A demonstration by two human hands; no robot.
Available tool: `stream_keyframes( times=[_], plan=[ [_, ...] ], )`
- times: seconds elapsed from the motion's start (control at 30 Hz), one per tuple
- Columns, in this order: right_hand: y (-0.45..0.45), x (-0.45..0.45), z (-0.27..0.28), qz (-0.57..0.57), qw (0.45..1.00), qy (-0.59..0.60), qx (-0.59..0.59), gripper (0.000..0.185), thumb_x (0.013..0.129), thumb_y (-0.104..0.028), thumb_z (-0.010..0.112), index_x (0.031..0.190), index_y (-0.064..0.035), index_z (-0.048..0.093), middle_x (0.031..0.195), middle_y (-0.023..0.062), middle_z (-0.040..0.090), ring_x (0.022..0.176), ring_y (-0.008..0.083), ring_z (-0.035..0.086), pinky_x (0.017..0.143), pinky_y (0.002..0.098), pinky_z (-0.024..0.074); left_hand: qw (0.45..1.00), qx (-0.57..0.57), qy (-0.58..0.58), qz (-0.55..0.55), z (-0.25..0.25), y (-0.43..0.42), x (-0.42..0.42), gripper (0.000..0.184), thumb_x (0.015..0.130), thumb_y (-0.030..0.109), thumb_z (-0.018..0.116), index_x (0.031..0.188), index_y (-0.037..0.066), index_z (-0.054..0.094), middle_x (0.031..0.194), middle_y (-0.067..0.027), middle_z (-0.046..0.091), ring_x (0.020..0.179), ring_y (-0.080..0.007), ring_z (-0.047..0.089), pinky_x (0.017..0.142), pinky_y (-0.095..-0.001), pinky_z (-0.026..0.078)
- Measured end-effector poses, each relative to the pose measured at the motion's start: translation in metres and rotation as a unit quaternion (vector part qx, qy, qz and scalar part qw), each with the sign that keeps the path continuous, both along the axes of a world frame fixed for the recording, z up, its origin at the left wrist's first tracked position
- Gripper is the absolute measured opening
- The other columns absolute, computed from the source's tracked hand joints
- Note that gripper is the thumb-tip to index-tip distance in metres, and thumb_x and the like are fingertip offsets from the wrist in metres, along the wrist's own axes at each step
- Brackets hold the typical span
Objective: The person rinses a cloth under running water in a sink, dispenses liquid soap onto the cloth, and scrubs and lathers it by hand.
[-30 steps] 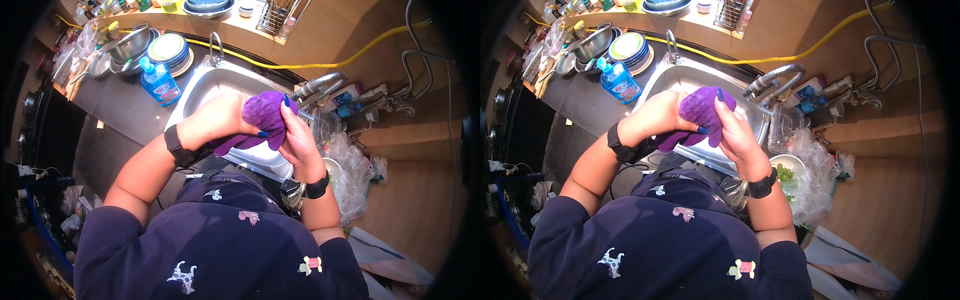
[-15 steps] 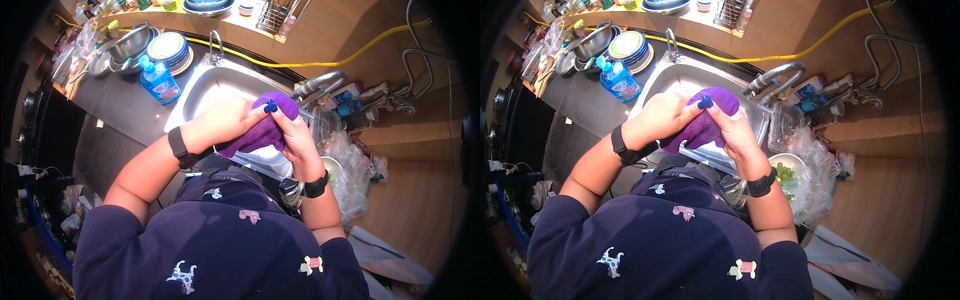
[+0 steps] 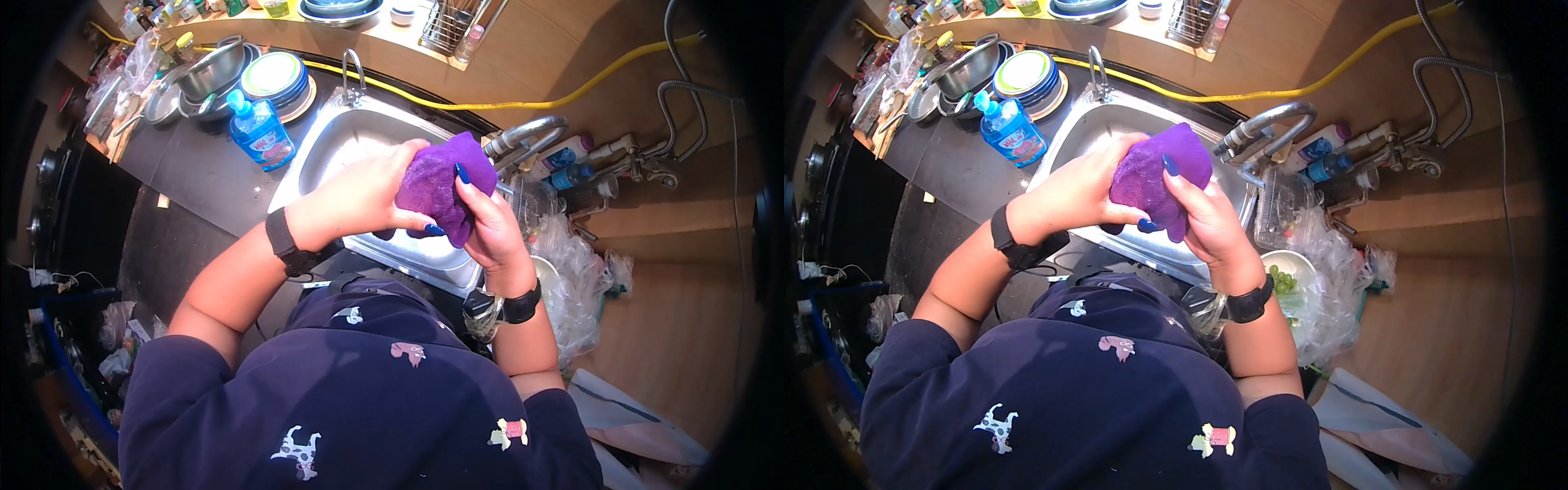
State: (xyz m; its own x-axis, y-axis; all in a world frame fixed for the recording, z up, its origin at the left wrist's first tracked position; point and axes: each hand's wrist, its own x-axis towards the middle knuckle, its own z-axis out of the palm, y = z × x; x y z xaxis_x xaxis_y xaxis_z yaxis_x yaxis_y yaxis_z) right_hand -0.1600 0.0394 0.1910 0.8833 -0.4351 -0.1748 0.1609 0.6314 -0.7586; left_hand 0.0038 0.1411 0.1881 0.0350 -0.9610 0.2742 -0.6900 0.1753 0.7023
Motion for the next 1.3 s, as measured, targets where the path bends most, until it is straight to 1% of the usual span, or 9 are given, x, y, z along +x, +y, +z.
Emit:
stream_keyframes(
  times=[0.1,0.3,0.4,0.47,0.6,0.7,1.0,1.2,1.3],
  plan=[
    [0.003,0.001,0.001,0.003,1.000,0.000,-0.013,0.031,0.091,-0.013,0.047,0.119,-0.0001,0.044,0.106,0.0090,0.057,0.095,0.0171,0.058,0.081,0.0300,0.0493,0.997,0.054,-0.017,0.057,0.010,0.003,-0.009,0.100,0.058,0.031,0.080,0.134,-0.001,0.023,0.114,-0.0225,0.050,0.105,-0.0361,0.050,0.089,-0.0390,0.041],
    [0.008,-0.003,-0.004,0.042,0.989,0.071,-0.125,0.033,0.095,-0.021,0.041,0.121,-0.0019,0.043,0.110,0.0108,0.056,0.097,0.0209,0.058,0.081,0.0335,0.0501,0.990,0.080,-0.067,0.097,0.007,-0.001,-0.018,0.107,0.056,0.034,0.082,0.135,-0.003,0.020,0.115,-0.0223,0.050,0.104,-0.0368,0.049,0.088,-0.0392,0.042],
    [0.004,-0.006,0.001,0.081,0.981,0.109,-0.141,0.034,0.094,-0.026,0.042,0.119,-0.0032,0.046,0.107,0.0075,0.056,0.094,0.0166,0.056,0.077,0.0297,0.0488,0.991,0.058,-0.069,0.095,0.003,-0.004,-0.017,0.094,0.058,0.043,0.078,0.124,-0.008,0.034,0.097,-0.0230,0.058,0.090,-0.0361,0.059,0.077,-0.0400,0.048],
    [0.008,-0.005,0.004,0.102,0.983,0.075,-0.136,0.037,0.093,-0.032,0.046,0.116,-0.0038,0.051,0.104,0.0025,0.055,0.094,0.0085,0.050,0.078,0.0232,0.0425,0.991,0.115,-0.018,0.067,0.007,-0.008,-0.014,0.072,0.059,0.031,0.078,0.114,-0.002,0.047,0.096,-0.0191,0.060,0.087,-0.0312,0.060,0.078,-0.0372,0.047],
    [0.010,-0.005,0.010,0.116,0.957,0.103,-0.243,0.040,0.094,-0.034,0.044,0.117,-0.0021,0.050,0.107,0.0030,0.054,0.098,0.0097,0.049,0.085,0.0256,0.0404,0.976,0.169,0.134,-0.014,0.020,-0.007,-0.011,0.039,0.061,0.019,0.076,0.093,0.002,0.061,0.081,-0.0122,0.065,0.073,-0.0194,0.061,0.070,-0.0312,0.048],
    [0.011,-0.005,0.011,0.112,0.949,0.093,-0.281,0.041,0.094,-0.034,0.044,0.118,-0.0016,0.050,0.108,0.0033,0.054,0.100,0.0108,0.049,0.088,0.0270,0.0391,0.970,0.172,0.169,-0.041,0.004,-0.008,-0.005,0.035,0.063,0.015,0.075,0.092,0.002,0.061,0.077,-0.0079,0.065,0.069,-0.0125,0.059,0.066,-0.0277,0.048],
    [0.006,-0.009,0.024,0.116,0.946,0.085,-0.291,0.038,0.093,-0.031,0.046,0.118,-0.0020,0.050,0.108,0.0030,0.055,0.099,0.0108,0.049,0.088,0.0271,0.0393,0.945,0.229,0.216,-0.092,-0.005,-0.016,0.012,0.040,0.061,0.016,0.076,0.097,0.005,0.064,0.084,-0.0056,0.067,0.077,-0.0131,0.062,0.072,-0.0275,0.048],
    [0.003,-0.014,0.022,0.131,0.952,0.102,-0.255,0.035,0.093,-0.032,0.047,0.112,-0.0033,0.051,0.088,0.0017,0.057,0.071,0.0077,0.053,0.061,0.0222,0.0442,0.769,0.296,0.542,-0.166,-0.011,-0.012,0.011,0.037,0.066,-0.003,0.067,0.102,-0.002,0.058,0.094,-0.0084,0.063,0.086,-0.0159,0.060,0.078,-0.0284,0.048],
    [0.007,-0.012,0.026,0.109,0.955,0.101,-0.256,0.036,0.092,-0.034,0.048,0.111,-0.0038,0.050,0.083,0.0016,0.056,0.062,0.0075,0.053,0.052,0.0210,0.0421,0.729,0.321,0.591,-0.130,-0.016,-0.011,0.010,0.038,0.062,-0.009,0.061,0.099,-0.002,0.059,0.091,-0.0102,0.063,0.083,-0.0177,0.061,0.074,-0.0274,0.048]
  ],
)
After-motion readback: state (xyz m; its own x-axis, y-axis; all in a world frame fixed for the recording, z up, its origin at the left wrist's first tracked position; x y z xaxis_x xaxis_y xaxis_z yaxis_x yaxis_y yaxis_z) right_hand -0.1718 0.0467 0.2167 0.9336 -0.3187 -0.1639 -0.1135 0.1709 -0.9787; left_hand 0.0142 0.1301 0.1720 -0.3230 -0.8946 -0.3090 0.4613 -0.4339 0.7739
